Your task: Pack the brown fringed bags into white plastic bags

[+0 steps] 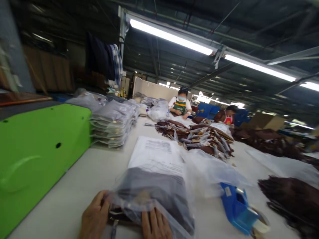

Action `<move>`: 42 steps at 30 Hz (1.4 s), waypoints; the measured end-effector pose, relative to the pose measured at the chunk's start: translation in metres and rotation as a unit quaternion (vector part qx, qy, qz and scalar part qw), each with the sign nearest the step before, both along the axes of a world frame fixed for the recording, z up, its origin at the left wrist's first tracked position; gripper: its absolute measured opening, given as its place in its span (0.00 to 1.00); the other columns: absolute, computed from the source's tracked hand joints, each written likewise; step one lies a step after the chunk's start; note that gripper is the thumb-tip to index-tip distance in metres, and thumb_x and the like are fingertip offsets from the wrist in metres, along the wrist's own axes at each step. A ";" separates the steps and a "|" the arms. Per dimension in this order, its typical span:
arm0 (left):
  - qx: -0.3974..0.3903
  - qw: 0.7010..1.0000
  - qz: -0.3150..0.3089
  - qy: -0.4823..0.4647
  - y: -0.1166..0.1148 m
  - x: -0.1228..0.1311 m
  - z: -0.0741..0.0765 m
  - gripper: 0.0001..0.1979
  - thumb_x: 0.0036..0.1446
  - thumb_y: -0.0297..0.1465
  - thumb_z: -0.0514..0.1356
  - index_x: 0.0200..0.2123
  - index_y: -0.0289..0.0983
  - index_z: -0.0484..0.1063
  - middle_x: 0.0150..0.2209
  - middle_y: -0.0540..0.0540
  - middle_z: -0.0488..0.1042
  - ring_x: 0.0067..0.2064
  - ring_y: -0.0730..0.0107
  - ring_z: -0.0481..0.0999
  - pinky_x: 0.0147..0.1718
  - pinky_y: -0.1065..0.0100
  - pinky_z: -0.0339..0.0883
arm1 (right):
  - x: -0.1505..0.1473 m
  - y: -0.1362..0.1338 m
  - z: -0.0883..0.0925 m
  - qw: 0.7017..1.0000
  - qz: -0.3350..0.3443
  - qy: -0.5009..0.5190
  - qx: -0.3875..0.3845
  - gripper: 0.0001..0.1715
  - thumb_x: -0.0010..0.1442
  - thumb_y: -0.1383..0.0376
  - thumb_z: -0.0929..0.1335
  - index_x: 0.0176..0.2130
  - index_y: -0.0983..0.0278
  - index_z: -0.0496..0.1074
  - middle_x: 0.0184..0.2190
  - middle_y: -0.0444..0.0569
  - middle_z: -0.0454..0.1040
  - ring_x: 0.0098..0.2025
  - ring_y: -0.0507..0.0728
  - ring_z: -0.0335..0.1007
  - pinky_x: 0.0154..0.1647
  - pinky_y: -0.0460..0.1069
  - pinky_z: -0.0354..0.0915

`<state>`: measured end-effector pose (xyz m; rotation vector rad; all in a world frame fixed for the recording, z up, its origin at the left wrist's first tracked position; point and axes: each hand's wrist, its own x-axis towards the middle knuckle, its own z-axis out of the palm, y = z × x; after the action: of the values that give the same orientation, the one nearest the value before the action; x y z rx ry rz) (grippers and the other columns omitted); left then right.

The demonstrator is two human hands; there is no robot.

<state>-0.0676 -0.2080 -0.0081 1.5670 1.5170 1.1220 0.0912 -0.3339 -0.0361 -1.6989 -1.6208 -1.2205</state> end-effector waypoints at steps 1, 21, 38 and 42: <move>-0.024 1.000 -0.014 0.005 -0.002 0.000 0.008 0.12 0.41 0.44 0.52 0.23 0.44 0.68 0.18 0.52 0.71 0.20 0.64 0.69 0.23 0.66 0.64 | 0.005 -0.002 0.002 0.999 0.015 -0.023 -0.029 0.19 0.57 0.75 0.57 0.39 0.62 0.72 0.30 0.49 0.78 0.32 0.55 0.75 0.32 0.47 0.69; 0.341 0.925 -0.143 0.092 -0.046 -0.010 -0.009 0.08 0.61 0.31 0.50 0.33 0.40 0.68 0.24 0.52 0.72 0.27 0.74 0.74 0.29 0.77 0.67 | 0.035 0.010 0.030 0.979 -0.011 -0.094 -0.178 0.22 0.46 0.80 0.57 0.40 0.68 0.68 0.24 0.50 0.72 0.21 0.55 0.68 0.19 0.47 0.61; 0.473 0.835 -0.049 0.276 -0.033 0.002 0.013 0.15 0.59 0.26 0.51 0.49 0.39 0.67 0.43 0.42 0.74 0.44 0.62 0.72 0.44 0.63 0.61 | 0.021 0.041 -0.012 0.986 -0.043 0.035 -0.159 0.22 0.50 0.75 0.62 0.45 0.64 0.71 0.44 0.60 0.73 0.47 0.67 0.68 0.49 0.64 0.62; 0.492 0.804 -0.130 0.307 -0.037 0.047 0.036 0.14 0.59 0.24 0.51 0.42 0.41 0.72 0.43 0.46 0.75 0.46 0.61 0.69 0.46 0.59 0.56 | 0.031 0.033 -0.008 0.980 0.003 -0.009 -0.198 0.26 0.54 0.74 0.59 0.52 0.63 0.67 0.48 0.56 0.71 0.50 0.65 0.67 0.50 0.63 0.62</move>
<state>-0.0209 -0.2453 0.0278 2.9798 0.9807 1.4048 0.1224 -0.3014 -0.0443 -1.9157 -1.9780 -0.9561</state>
